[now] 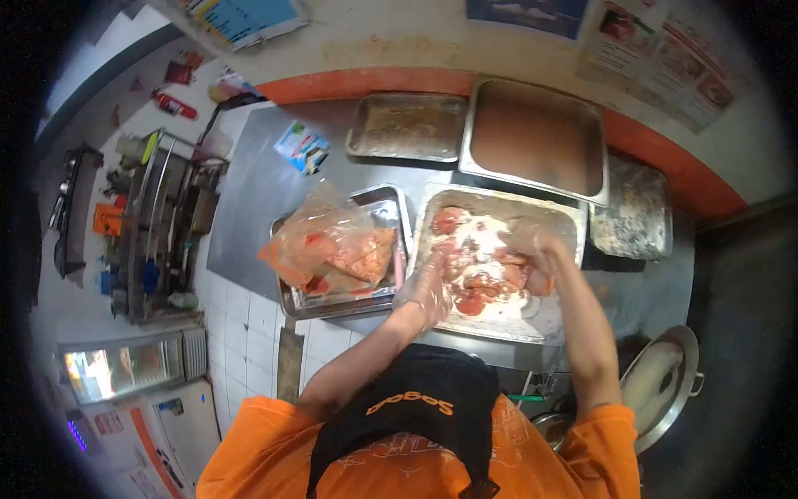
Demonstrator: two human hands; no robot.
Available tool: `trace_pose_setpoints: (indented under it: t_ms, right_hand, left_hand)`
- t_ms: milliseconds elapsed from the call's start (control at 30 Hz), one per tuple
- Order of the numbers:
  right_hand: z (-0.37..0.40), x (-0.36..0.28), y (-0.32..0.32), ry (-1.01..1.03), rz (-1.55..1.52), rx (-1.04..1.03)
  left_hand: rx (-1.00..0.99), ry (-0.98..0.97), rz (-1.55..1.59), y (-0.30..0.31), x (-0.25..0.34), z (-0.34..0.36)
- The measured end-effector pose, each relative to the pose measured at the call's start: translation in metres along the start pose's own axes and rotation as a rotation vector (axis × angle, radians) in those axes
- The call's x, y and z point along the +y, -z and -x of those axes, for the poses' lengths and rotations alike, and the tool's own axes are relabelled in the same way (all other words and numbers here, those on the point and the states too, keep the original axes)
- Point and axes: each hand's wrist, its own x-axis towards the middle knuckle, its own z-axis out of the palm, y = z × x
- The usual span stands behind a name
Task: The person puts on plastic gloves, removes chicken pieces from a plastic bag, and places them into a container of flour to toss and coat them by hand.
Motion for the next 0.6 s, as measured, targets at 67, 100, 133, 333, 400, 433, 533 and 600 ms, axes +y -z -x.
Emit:
trace_pose_setpoints:
  t_ms: [67, 100, 133, 333, 400, 433, 533, 600]
  right_hand:
    - [-0.019, 0.025, -0.044, -0.182, -0.722, -0.231]
    - [0.002, -0.006, -0.034, -0.25, -1.14, -0.36]
    - [0.014, -0.026, -0.018, -0.243, -1.142, -0.337]
    - [0.076, -0.063, 0.024, -0.086, -0.561, -0.028]
    - [0.093, -0.072, 0.054, -0.09, -0.445, -0.101]
    - [0.086, -0.057, 0.049, -0.076, -0.59, -0.19]
    - [0.02, 0.01, -0.002, -0.029, -0.421, -0.274]
    - [0.011, -0.003, -0.011, -0.125, -0.453, -0.177]
  left_hand:
    - [-0.14, 0.166, -0.056, 0.008, -0.006, -0.031]
    - [0.01, 0.193, -0.201, -0.005, -0.007, -0.034]
    - [0.155, 0.209, -0.351, -0.017, -0.004, -0.04]
    - [-0.079, 0.165, -0.344, -0.034, 0.027, 0.002]
    - [-0.019, 0.027, -0.414, -0.036, 0.032, 0.022]
    - [-0.023, 0.039, -0.414, -0.029, 0.029, 0.023]
    - [0.014, -0.02, -0.439, 0.009, 0.006, -0.001]
    - [-0.004, -0.145, -0.602, 0.03, -0.02, -0.042]
